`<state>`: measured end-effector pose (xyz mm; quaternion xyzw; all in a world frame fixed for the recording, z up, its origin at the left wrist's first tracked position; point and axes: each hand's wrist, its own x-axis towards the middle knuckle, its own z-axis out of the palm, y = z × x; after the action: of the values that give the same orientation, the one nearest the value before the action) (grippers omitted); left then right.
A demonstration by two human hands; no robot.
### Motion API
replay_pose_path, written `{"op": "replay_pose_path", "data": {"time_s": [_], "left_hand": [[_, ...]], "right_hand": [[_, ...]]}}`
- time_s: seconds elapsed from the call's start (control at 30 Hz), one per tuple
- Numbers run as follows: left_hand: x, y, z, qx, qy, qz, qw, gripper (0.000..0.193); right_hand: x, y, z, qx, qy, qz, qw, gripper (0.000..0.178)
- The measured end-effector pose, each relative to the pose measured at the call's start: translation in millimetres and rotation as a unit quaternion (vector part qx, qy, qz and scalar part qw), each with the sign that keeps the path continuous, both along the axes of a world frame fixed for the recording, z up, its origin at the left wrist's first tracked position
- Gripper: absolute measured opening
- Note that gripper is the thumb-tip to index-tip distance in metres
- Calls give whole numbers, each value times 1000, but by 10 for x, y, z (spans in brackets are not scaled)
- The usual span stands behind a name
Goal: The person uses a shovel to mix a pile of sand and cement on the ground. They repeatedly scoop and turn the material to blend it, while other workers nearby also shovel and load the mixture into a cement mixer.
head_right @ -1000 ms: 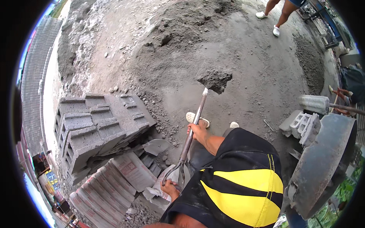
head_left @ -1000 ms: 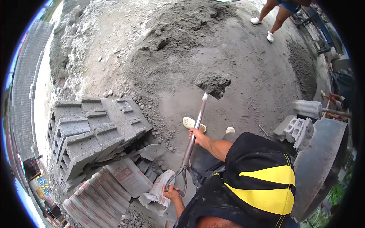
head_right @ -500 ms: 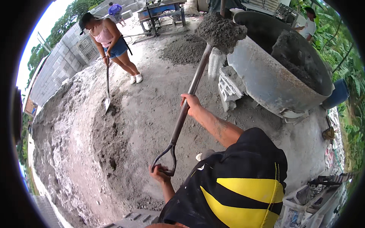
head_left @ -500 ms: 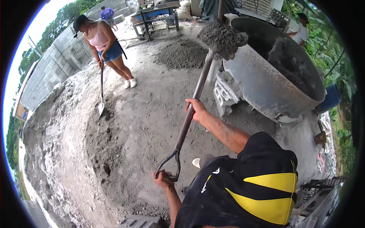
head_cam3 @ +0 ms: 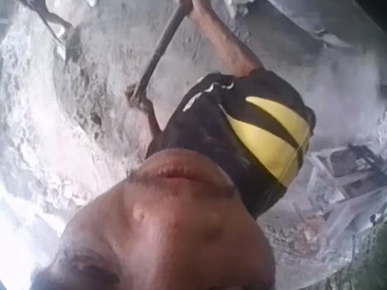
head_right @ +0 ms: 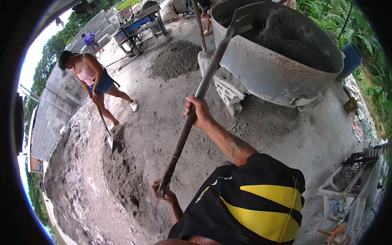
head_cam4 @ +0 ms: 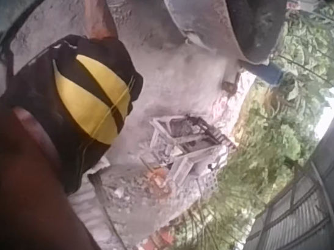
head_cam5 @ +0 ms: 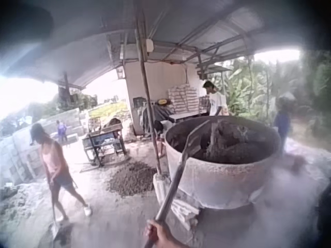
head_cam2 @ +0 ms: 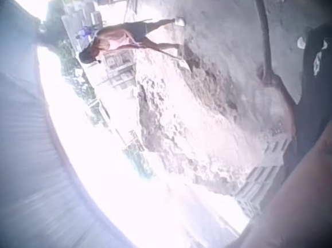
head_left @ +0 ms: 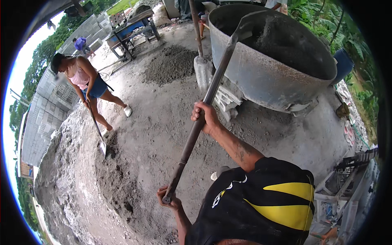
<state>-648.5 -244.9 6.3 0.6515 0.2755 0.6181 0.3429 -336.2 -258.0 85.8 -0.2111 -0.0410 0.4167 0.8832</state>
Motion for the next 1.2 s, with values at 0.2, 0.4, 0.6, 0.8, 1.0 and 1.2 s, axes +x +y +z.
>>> {"op": "replay_pose_path", "data": {"time_s": [0.2, 0.4, 0.6, 0.8, 1.0, 1.2], "left_hand": [[-1217, -864, -304, -346, -303, 186, 868, 13], [-1677, -2457, -686, -375, -416, 455, 692, 13], [-1117, -3578, -759, -358, -563, 592, 453, 18], [-543, -3784, -1394, -323, -648, 680, 113, 20], [-836, -3870, -1948, -358, -616, 701, -34, 20], [-2675, -2782, -2858, -327, -641, 694, 33, 20]], "right_hand": [[-1265, 1286, -25, -81, -92, 266, 956, 22], [-3469, 1366, -1626, -270, -218, 537, 769, 21], [-5123, -172, -3340, -373, -324, 723, 483, 14], [-5251, -1851, -4571, -384, -454, 789, 156, 14], [-5501, -2404, -5232, -400, -501, 765, 60, 15], [-7519, -1141, -6110, -302, -523, 781, 159, 16]]}}
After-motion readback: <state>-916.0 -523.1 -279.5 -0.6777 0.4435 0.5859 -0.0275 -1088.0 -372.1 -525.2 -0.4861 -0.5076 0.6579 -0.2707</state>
